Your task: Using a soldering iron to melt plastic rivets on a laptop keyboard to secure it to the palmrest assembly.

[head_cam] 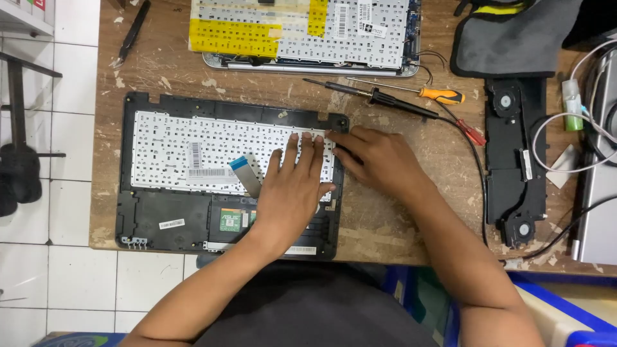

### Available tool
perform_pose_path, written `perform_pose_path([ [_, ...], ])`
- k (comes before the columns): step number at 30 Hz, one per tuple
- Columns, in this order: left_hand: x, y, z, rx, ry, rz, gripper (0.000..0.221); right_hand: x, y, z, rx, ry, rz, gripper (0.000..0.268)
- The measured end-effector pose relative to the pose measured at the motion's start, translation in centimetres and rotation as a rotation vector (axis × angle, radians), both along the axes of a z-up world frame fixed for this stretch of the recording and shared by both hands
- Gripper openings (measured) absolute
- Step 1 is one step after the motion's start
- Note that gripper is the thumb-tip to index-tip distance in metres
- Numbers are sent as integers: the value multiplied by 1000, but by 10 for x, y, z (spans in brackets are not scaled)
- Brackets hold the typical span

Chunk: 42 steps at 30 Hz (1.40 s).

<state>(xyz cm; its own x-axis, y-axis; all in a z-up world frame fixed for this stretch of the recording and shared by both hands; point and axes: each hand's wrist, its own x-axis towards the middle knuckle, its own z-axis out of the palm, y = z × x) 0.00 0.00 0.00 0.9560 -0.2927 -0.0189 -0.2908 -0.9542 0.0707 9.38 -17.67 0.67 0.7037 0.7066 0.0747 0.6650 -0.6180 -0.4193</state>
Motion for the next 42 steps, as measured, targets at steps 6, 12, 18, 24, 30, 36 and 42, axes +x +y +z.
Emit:
perform_pose_path([
  [6, 1, 1, -1, -18, 29, 8, 68, -7, 7, 4, -179, 101, -27, 29],
  [12, 1, -1, 2, -48, 23, 30, 67, -11, 11, 1, -238, 16, -21, 30],
  [18, -1, -1, -1, -72, 4, 39, 66, -13, 6, -8, -135, -84, -26, 28],
  [24, 1, -1, 4, -72, 27, 31, 63, -9, 1, -17, -52, -108, -4, 24],
  [30, 3, -1, 5, -49, 15, 12, 64, -4, -8, -29, 45, -228, 2, 14],
  [36, 1, -2, 1, -41, 0, 20, 66, 25, -47, -47, 70, -569, -192, 11],
  [42, 2, 0, 0, -18, -44, 21, 68, 34, -57, -48, -3, -441, -268, 35],
])
